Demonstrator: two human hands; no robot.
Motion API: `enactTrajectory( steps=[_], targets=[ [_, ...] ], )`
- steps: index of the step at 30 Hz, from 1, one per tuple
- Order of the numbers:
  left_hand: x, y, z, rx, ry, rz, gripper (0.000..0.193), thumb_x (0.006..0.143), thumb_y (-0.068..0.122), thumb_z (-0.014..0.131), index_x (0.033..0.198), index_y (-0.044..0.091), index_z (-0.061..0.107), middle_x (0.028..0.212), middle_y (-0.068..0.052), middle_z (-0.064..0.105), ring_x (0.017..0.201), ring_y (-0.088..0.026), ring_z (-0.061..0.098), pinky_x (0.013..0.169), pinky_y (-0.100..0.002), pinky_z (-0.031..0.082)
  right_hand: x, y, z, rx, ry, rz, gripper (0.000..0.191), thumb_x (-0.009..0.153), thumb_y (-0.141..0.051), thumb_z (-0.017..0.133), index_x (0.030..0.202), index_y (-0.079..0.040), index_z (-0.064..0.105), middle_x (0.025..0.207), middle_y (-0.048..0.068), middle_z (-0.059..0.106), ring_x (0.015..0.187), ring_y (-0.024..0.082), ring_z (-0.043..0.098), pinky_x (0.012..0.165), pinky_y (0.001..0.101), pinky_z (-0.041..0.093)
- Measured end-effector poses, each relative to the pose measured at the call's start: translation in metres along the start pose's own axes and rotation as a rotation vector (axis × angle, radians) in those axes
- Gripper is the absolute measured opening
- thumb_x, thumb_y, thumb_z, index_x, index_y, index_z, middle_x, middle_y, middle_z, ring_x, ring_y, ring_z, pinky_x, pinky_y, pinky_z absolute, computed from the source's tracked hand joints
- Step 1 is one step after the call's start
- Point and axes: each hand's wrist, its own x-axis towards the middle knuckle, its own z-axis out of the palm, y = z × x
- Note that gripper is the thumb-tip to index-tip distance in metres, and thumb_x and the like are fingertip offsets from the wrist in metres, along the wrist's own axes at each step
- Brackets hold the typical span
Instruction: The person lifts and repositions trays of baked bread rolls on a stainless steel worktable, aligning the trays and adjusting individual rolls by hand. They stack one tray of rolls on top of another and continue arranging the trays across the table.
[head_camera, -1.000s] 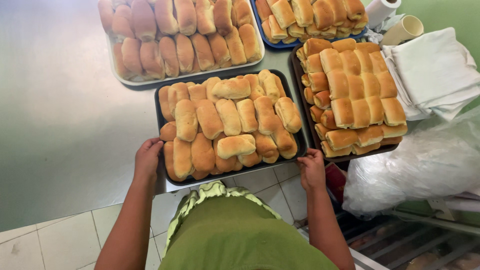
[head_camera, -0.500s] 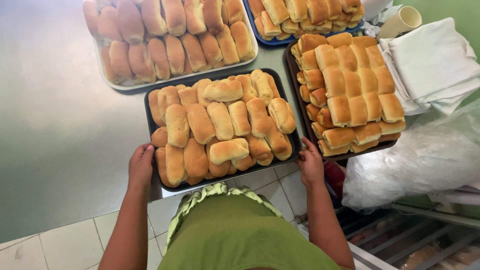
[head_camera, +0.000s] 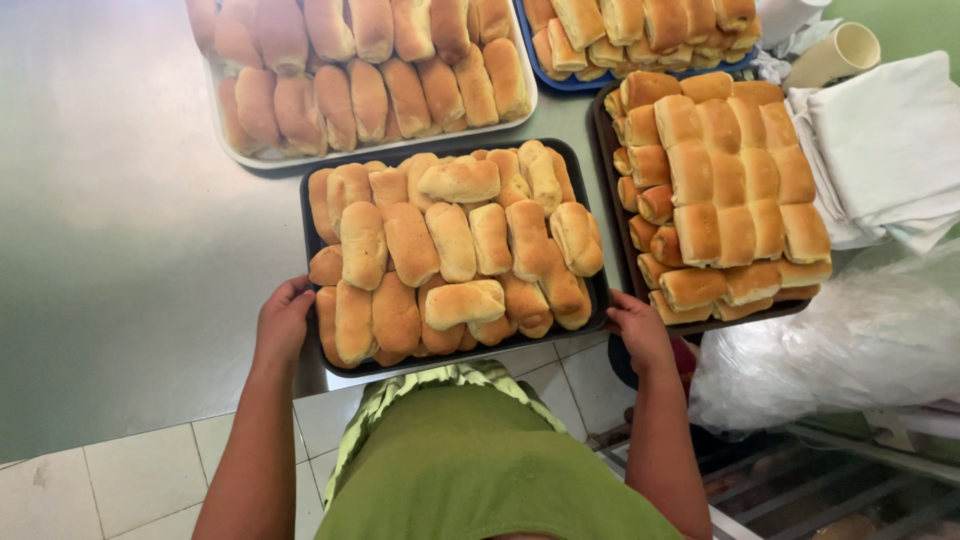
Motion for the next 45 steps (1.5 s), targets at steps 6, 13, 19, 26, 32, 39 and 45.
enactTrajectory(
  steps=[6, 13, 19, 26, 32, 39, 45],
  targets=[
    [0.004, 0.004, 0.003, 0.05, 0.055, -0.025, 0.026, 0.102, 0.015, 0.057, 0.123, 0.005, 0.069, 0.088, 0.002, 0.064, 0.07, -0.008, 0.053, 0.062, -0.025, 0.044, 0.019, -0.02, 0.015, -0.373, 0.273, -0.159, 0.035, 0.099, -0.013, 0.057, 0.127, 0.002, 0.072, 0.112, 0.012, 0.075, 0.1, 0.021, 0.066, 0.09, 0.0327, 0.05],
    [0.017, 0.01, 0.004, 0.034, 0.063, -0.081, 0.033, 0.098, 0.012, 0.053, 0.125, 0.003, 0.069, 0.095, -0.001, 0.069, 0.073, -0.01, 0.056, 0.064, -0.027, 0.046, 0.026, -0.029, 0.051, -0.095, 0.327, -0.348, 0.049, 0.109, -0.033, 0.042, 0.12, 0.006, 0.069, 0.115, 0.012, 0.071, 0.107, 0.019, 0.063, 0.096, 0.0331, 0.047],
    [0.012, -0.001, 0.016, -0.274, 0.04, 0.128, 0.044, 0.091, 0.011, 0.046, 0.128, -0.006, 0.062, 0.116, -0.01, 0.069, 0.103, -0.017, 0.065, 0.092, -0.03, 0.052, 0.029, -0.029, 0.053, 0.281, 0.22, -0.275, 0.059, 0.111, -0.045, 0.034, 0.119, 0.004, 0.066, 0.111, 0.009, 0.069, 0.105, 0.018, 0.064, 0.096, 0.0329, 0.048],
    [-0.018, 0.03, 0.025, -0.53, 0.002, -0.003, 0.046, 0.1, 0.025, 0.043, 0.137, 0.0, 0.054, 0.127, -0.013, 0.066, 0.115, -0.025, 0.065, 0.1, -0.038, 0.053, 0.021, -0.024, 0.055, 0.423, 0.169, -0.25, 0.058, 0.111, -0.046, 0.034, 0.119, 0.004, 0.063, 0.11, 0.011, 0.069, 0.103, 0.019, 0.065, 0.097, 0.0351, 0.051],
    [-0.043, 0.045, 0.027, -0.594, -0.009, 0.017, 0.045, 0.1, 0.026, 0.042, 0.137, 0.001, 0.052, 0.134, -0.014, 0.061, 0.119, -0.029, 0.064, 0.105, -0.044, 0.052, 0.016, -0.037, 0.043, 0.418, 0.117, -0.313, 0.056, 0.111, -0.043, 0.032, 0.121, 0.002, 0.063, 0.114, 0.01, 0.07, 0.106, 0.019, 0.065, 0.101, 0.0345, 0.049],
    [-0.038, 0.046, 0.032, -0.64, -0.061, 0.209, 0.045, 0.099, 0.018, 0.042, 0.137, -0.005, 0.051, 0.137, -0.017, 0.058, 0.125, -0.03, 0.061, 0.109, -0.046, 0.052, 0.004, -0.065, 0.04, 0.401, 0.168, -0.373, 0.051, 0.112, -0.04, 0.032, 0.121, 0.001, 0.062, 0.115, 0.011, 0.07, 0.108, 0.019, 0.065, 0.103, 0.0353, 0.049],
    [-0.038, 0.046, 0.032, -0.641, -0.034, 0.168, 0.046, 0.096, 0.015, 0.042, 0.136, -0.006, 0.051, 0.134, -0.019, 0.06, 0.124, -0.03, 0.062, 0.108, -0.045, 0.052, 0.001, -0.064, 0.045, 0.387, 0.153, -0.41, 0.051, 0.112, -0.041, 0.034, 0.12, 0.001, 0.062, 0.116, 0.01, 0.069, 0.108, 0.019, 0.064, 0.103, 0.0351, 0.049]
  ],
)
